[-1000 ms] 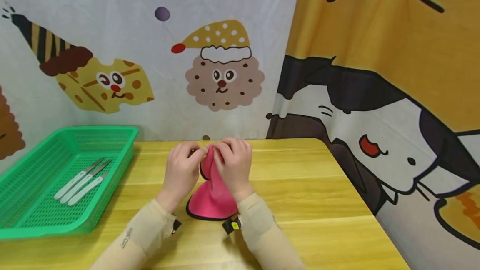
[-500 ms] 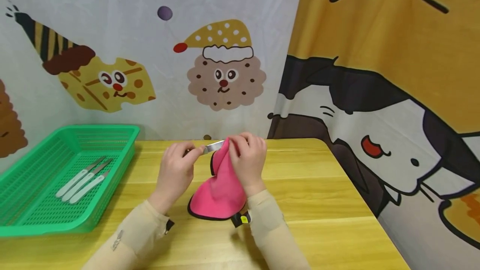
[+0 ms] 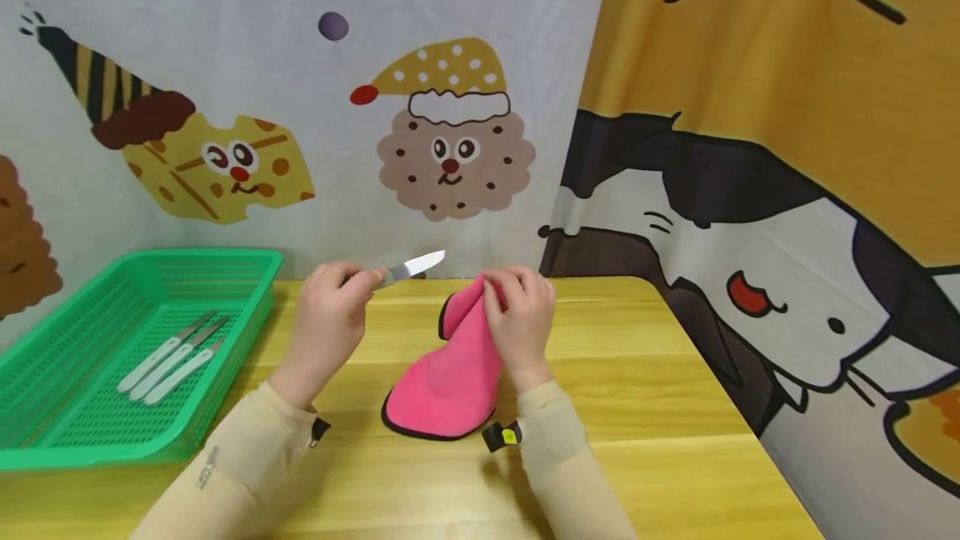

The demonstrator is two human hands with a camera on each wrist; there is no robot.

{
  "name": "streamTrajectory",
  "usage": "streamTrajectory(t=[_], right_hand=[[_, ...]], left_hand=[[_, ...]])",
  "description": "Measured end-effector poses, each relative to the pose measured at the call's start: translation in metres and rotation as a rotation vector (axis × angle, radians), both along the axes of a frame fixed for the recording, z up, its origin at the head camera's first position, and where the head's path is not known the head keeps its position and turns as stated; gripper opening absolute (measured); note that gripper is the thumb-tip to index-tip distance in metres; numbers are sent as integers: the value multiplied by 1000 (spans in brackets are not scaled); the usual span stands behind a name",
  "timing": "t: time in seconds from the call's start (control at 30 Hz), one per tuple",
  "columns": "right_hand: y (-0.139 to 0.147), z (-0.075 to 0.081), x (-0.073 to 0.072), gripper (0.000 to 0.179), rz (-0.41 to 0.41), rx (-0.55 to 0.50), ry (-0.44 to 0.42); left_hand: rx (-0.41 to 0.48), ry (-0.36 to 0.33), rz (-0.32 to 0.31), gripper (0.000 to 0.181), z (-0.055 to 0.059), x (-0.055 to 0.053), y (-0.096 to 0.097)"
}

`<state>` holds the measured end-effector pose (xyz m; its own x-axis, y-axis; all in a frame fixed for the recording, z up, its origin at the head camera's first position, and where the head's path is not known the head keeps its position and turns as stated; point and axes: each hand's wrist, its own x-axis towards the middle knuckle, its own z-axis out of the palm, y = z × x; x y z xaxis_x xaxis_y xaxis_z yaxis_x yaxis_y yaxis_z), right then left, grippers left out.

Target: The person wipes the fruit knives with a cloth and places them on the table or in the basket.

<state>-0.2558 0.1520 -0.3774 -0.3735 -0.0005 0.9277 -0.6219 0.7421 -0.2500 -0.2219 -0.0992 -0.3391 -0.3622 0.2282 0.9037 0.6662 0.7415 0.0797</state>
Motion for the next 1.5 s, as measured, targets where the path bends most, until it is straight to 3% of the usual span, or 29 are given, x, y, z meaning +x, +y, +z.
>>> streamTrajectory(t=[0.33,0.63,0.7,0.93,1.2,1.37,1.5], right_hand=[[25,-24,4,9,-6,103,-89],[47,-40,7,10,-40,186,-201],[52,-43,8,12,-39,195,-224],[64,-50,13,13,-56,203,-322],[71,-49,15,14,-73,205,-410],[73,-49,16,15,-83,212,-438],[74,-50,16,14,-84,212,-448]], left_hand=[[21,-117,94,24,33,-12,-35],[18,-246,178,30,40,-14,-80],[27,-302,190,30,40,-14,-91],[88,-599,245,29,39,-13,-133],[194,-884,274,36,37,-24,-182],[237,-1000,279,43,31,-29,-213],[245,-1042,281,45,22,-32,-232]])
